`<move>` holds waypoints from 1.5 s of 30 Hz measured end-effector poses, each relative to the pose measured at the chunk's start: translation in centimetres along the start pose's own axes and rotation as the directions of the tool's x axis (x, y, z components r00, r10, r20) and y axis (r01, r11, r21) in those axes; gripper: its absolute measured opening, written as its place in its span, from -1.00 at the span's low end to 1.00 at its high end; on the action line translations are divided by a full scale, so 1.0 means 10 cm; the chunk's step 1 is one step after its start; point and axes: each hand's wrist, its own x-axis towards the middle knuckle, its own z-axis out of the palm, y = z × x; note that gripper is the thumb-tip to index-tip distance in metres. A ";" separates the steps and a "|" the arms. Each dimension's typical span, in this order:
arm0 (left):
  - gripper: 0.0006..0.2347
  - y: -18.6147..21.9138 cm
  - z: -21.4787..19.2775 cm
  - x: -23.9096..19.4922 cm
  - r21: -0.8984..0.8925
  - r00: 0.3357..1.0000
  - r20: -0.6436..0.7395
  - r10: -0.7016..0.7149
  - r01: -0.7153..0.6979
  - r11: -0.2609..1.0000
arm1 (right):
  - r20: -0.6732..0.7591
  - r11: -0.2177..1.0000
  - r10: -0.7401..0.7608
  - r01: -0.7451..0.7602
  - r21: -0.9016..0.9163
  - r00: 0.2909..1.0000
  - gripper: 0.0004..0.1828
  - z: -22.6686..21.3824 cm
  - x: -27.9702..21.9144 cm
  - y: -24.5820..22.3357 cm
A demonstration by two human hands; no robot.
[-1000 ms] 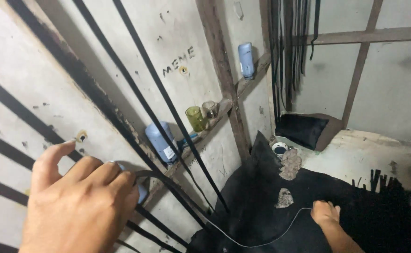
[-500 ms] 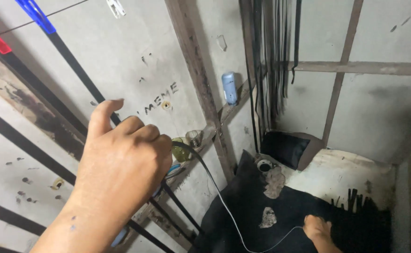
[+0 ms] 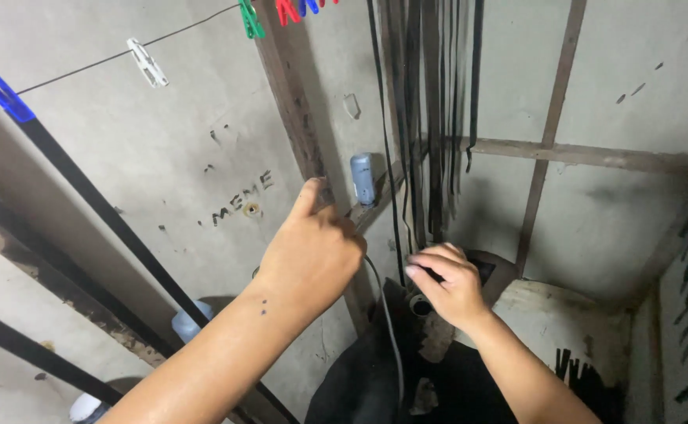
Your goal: Applying edge paint to a leather strap by pulling it through a roller applicator and hanging it on a line with clothespins.
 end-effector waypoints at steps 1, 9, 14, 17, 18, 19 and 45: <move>-0.90 0.02 0.02 0.04 -0.049 0.999 -0.039 -0.024 0.022 0.999 | -0.060 0.982 -0.177 0.180 0.058 0.982 -0.92 0.00 0.21 -0.27; -0.89 -0.06 0.07 0.26 -0.050 0.984 0.175 0.017 -0.009 0.999 | 0.002 0.961 -0.239 0.236 0.144 0.971 -0.88 0.28 0.70 -0.71; -0.88 -0.24 0.18 0.29 -0.053 0.973 0.228 0.019 -0.007 0.999 | 0.018 0.974 -0.171 0.167 0.155 0.985 -0.90 0.45 0.82 -0.61; -0.83 -0.50 0.30 0.33 -0.048 0.997 -0.055 -0.060 0.058 0.997 | 0.046 0.975 0.016 -0.026 0.220 0.999 -0.86 0.55 0.94 -0.43; -0.86 -0.61 0.33 0.35 -0.029 0.972 -0.212 -0.097 0.093 0.995 | 0.059 0.958 0.105 -0.116 0.262 0.993 -0.85 0.55 1.00 -0.42; -0.88 -0.71 0.36 0.36 -0.015 0.923 -0.363 -0.126 0.130 0.991 | 0.074 0.929 0.193 -0.207 0.305 0.978 -0.85 0.57 1.05 -0.40; -0.51 -2.61 1.34 2.49 0.280 0.891 -0.246 -0.383 0.443 0.851 | 0.198 0.615 0.382 -0.408 0.675 0.903 -0.81 1.21 3.33 1.14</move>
